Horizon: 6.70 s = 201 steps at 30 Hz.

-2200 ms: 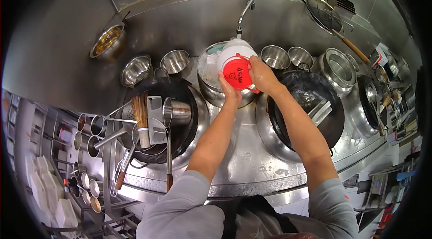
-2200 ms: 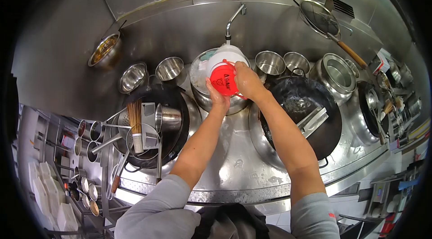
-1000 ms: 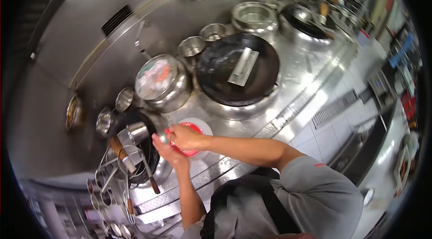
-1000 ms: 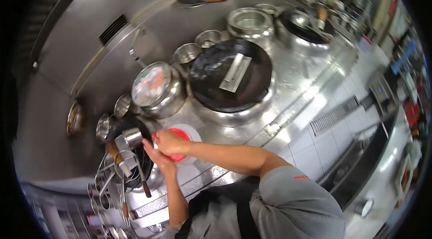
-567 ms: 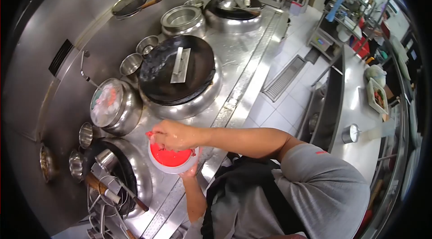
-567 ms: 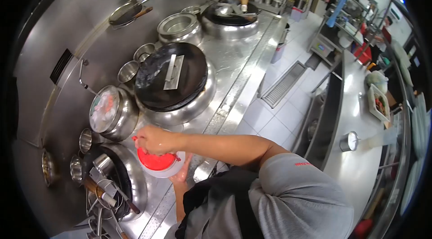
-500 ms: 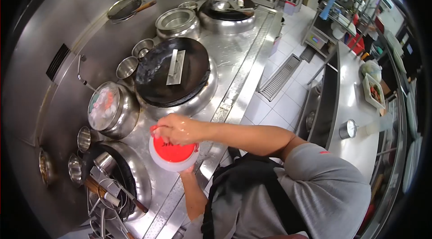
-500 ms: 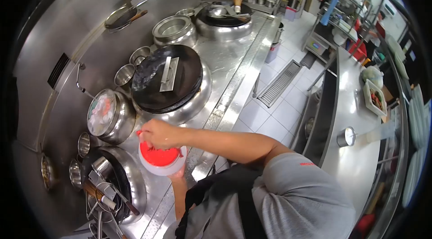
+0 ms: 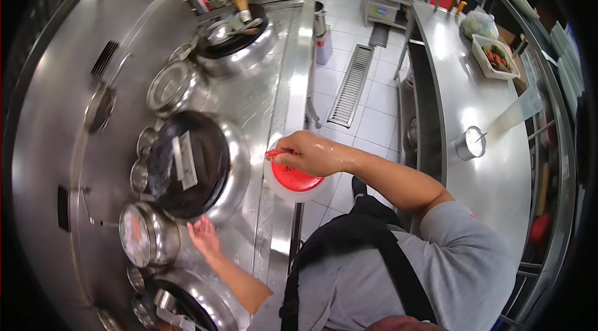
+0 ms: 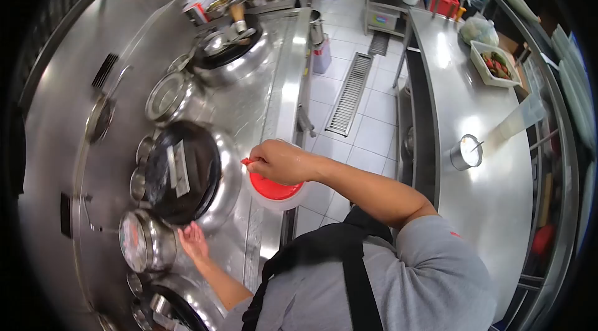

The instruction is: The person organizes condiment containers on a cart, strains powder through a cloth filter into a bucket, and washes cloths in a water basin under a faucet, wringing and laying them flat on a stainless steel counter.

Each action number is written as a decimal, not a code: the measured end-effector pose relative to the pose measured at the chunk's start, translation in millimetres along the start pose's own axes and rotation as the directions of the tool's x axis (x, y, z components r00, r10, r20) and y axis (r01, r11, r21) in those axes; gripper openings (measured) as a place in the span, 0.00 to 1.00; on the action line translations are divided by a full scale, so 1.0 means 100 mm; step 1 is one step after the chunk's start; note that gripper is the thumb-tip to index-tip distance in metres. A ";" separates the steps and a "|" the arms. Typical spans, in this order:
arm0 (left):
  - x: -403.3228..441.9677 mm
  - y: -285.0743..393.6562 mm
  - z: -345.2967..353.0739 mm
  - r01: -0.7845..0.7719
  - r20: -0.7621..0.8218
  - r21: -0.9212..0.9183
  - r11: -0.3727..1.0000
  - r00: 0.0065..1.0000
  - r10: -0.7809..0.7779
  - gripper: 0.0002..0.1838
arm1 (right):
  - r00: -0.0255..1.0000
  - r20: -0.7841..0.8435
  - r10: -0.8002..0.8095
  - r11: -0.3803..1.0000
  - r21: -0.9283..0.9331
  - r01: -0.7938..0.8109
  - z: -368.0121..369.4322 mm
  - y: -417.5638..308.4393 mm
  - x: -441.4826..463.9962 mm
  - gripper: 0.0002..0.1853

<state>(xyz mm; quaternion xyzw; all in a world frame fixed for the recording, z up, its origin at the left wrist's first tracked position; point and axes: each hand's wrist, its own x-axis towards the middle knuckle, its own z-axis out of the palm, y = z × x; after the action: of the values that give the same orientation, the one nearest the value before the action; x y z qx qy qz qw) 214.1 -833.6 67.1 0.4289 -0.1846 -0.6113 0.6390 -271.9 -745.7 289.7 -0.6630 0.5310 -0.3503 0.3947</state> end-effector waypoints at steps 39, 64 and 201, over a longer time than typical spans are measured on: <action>1.27 -2.71 4.49 0.123 0.268 0.584 -0.803 0.904 0.334 0.16 | -0.308 -0.504 0.807 -0.246 0.188 -0.951 -4.45 9.88 -0.12 0.30; -0.37 -1.77 2.59 0.221 0.063 0.915 -0.337 0.747 0.662 0.31 | 0.550 0.182 0.815 0.579 -0.280 -0.766 -2.06 8.93 -0.48 0.19; 3.13 3.13 -2.92 -0.201 -0.213 -0.343 0.917 0.968 0.133 0.17 | 0.892 0.111 -0.439 0.869 0.303 0.390 7.63 -1.90 4.74 0.11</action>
<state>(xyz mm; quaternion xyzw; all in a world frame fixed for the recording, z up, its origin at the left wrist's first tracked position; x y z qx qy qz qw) 688.5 -1069.2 54.2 0.3414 -0.0448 -0.5351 0.7714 573.5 -1071.7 143.4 -0.7292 0.2852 -0.4369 0.4428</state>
